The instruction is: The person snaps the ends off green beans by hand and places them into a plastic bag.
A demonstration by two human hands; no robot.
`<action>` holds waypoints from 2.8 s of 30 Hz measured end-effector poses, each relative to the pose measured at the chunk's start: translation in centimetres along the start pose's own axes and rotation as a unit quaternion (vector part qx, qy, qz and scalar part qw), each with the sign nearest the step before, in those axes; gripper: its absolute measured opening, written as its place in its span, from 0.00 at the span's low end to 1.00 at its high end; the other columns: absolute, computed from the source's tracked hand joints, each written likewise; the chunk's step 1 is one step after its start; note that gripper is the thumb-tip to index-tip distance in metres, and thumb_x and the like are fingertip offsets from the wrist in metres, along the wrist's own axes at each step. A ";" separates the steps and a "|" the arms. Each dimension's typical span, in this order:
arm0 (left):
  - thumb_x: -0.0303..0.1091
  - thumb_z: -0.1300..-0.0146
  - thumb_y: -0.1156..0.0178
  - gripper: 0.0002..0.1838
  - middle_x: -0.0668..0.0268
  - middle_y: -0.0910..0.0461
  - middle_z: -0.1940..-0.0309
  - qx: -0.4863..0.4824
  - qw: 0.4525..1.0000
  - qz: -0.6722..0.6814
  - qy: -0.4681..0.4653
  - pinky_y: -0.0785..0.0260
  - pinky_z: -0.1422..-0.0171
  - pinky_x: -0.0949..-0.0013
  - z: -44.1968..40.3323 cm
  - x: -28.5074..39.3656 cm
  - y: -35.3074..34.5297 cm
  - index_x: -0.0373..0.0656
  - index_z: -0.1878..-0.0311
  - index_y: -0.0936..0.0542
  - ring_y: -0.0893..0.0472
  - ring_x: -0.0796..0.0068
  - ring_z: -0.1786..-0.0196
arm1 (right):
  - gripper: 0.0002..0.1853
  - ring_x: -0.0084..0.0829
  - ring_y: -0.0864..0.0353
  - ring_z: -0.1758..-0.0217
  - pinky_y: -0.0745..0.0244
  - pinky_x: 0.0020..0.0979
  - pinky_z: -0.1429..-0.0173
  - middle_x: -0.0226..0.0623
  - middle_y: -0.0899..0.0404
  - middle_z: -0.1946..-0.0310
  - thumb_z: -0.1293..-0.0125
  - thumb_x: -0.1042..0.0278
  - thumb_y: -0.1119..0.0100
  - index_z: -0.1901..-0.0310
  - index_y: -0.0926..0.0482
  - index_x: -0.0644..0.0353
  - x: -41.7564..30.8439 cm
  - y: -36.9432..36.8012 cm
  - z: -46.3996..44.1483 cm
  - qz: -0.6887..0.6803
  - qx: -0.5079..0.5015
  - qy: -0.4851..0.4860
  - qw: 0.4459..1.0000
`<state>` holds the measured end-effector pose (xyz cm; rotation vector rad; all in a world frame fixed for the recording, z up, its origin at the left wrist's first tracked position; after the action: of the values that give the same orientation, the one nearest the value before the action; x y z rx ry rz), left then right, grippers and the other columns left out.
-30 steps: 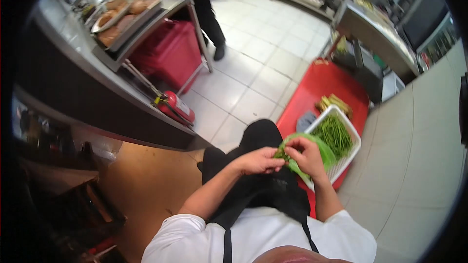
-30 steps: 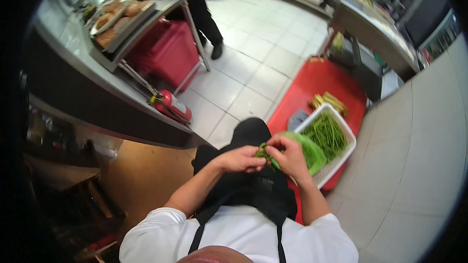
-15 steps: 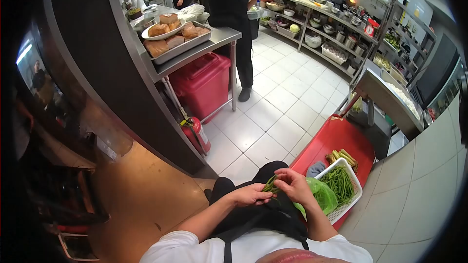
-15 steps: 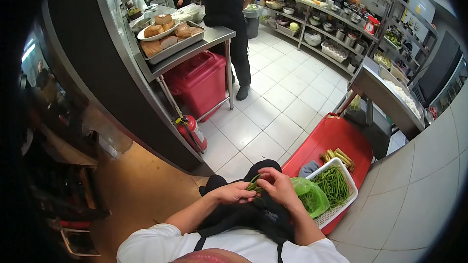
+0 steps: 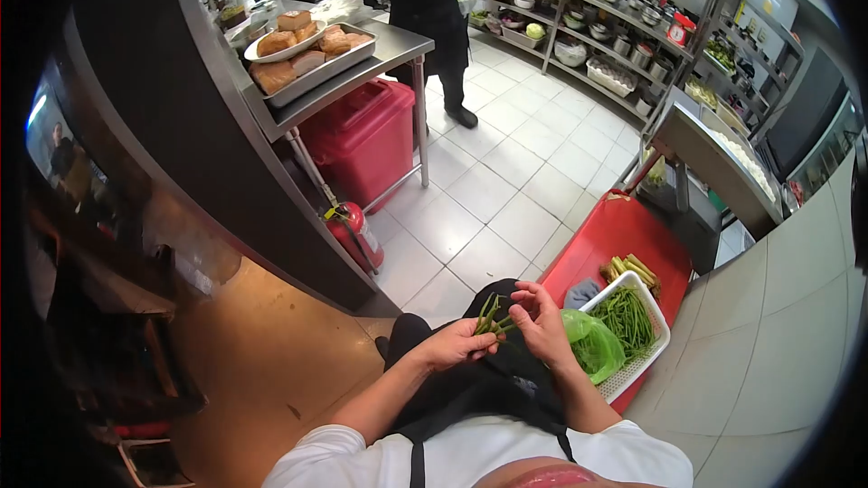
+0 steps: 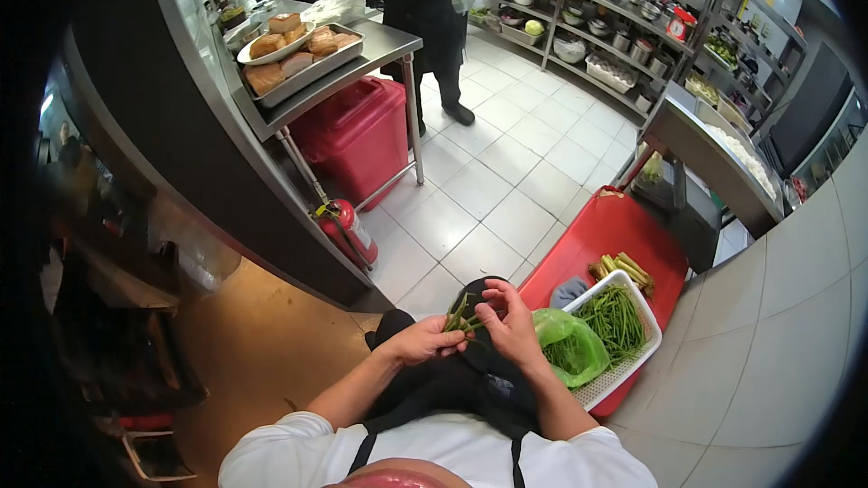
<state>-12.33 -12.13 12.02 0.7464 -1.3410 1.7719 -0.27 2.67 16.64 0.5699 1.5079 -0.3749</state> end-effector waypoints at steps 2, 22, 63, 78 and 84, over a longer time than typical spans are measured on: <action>0.38 0.25 0.45 0.11 0.75 0.23 0.66 0.015 1.000 0.010 -0.004 0.41 0.69 0.82 -0.4 0.0 -0.2 0.44 0.48 0.23 0.32 0.87 0.72 | 0.19 0.24 0.21 0.54 0.23 0.26 0.50 0.34 0.21 0.53 0.27 0.63 0.41 0.39 0.28 0.61 1.4 0.7 0.7 -0.070 0.005 -0.023 0.997; 0.38 0.26 0.44 0.08 0.72 0.22 0.67 0.061 0.996 0.060 0.034 0.42 0.76 0.83 -2.1 -1.5 -0.4 0.44 0.54 0.22 0.31 0.87 0.74 | 0.11 0.25 0.20 0.75 0.25 0.29 0.69 0.36 0.20 0.77 0.39 0.68 0.29 0.65 0.24 0.63 1.4 1.1 2.4 0.160 0.049 -0.004 0.986; 0.42 0.25 0.46 0.11 0.73 0.23 0.65 0.020 0.997 0.037 0.057 0.41 0.76 0.83 -3.1 -1.2 -2.7 0.44 0.55 0.23 0.30 0.87 0.73 | 0.10 0.22 0.19 0.74 0.25 0.26 0.70 0.34 0.20 0.75 0.35 0.73 0.35 0.57 0.25 0.65 0.9 1.2 2.7 0.055 0.041 -0.052 0.996; 0.38 0.24 0.47 0.09 0.72 0.25 0.69 0.136 0.973 0.150 -0.111 0.44 0.76 0.81 -3.9 3.5 -1.0 0.43 0.52 0.25 0.34 0.86 0.77 | 0.09 0.18 0.26 0.75 0.31 0.22 0.69 0.26 0.24 0.76 0.27 0.63 0.42 0.62 0.23 0.60 0.5 1.0 -1.5 -0.198 -0.038 -0.173 0.964; 0.39 0.25 0.46 0.08 0.73 0.25 0.68 0.208 0.949 0.164 -0.168 0.45 0.76 0.82 -2.8 4.8 2.6 0.46 0.53 0.24 0.34 0.86 0.76 | 0.08 0.18 0.28 0.79 0.34 0.22 0.76 0.26 0.27 0.79 0.28 0.64 0.42 0.64 0.25 0.58 -3.1 5.2 -2.0 -0.185 0.151 -0.028 0.971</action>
<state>-17.08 -8.67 13.91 1.1496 -1.3821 2.3160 0.89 7.73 20.45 0.5072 1.5111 -0.9135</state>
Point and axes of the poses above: each hand's wrist, its own z-axis away from the middle knuckle, its own y-axis out of the back of the hand, x = y × z, the point moved 1 cm from there along -z, towards the middle knuckle
